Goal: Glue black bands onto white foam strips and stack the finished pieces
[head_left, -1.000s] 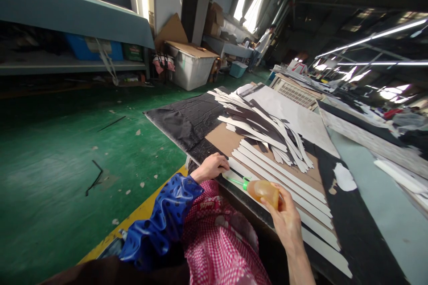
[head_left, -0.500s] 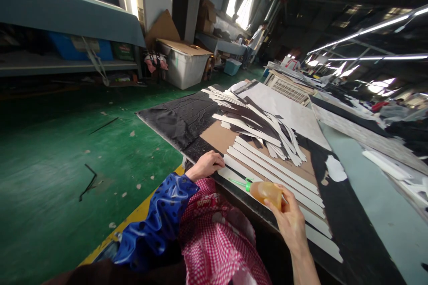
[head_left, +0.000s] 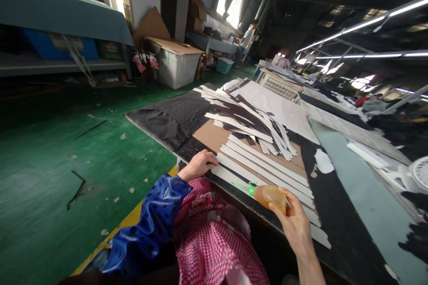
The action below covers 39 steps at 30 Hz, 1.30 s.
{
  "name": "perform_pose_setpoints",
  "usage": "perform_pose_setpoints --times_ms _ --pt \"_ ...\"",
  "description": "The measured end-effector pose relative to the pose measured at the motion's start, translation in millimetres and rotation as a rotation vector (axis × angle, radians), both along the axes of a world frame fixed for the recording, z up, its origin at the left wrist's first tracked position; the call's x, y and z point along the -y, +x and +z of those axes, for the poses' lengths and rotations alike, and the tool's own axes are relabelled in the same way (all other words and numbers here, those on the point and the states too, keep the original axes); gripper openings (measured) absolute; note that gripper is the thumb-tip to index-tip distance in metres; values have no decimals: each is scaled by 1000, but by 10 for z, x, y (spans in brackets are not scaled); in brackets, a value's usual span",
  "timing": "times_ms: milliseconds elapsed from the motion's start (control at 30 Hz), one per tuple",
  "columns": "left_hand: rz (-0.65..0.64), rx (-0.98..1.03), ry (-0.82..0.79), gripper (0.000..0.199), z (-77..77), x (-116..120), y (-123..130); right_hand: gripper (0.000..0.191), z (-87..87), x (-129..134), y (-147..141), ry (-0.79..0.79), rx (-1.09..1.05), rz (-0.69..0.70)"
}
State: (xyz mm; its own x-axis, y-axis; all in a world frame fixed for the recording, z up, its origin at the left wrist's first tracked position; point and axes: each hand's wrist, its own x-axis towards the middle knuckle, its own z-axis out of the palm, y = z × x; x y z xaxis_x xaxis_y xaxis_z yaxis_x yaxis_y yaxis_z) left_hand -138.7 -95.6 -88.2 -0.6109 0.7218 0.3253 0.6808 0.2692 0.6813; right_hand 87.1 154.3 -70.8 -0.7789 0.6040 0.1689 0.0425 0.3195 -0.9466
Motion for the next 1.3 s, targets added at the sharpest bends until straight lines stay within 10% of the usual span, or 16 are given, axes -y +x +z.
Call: perform_pose_setpoints --times_ms 1300 --pt "-5 42 -20 17 -10 4 -26 57 74 -533 697 204 63 -170"
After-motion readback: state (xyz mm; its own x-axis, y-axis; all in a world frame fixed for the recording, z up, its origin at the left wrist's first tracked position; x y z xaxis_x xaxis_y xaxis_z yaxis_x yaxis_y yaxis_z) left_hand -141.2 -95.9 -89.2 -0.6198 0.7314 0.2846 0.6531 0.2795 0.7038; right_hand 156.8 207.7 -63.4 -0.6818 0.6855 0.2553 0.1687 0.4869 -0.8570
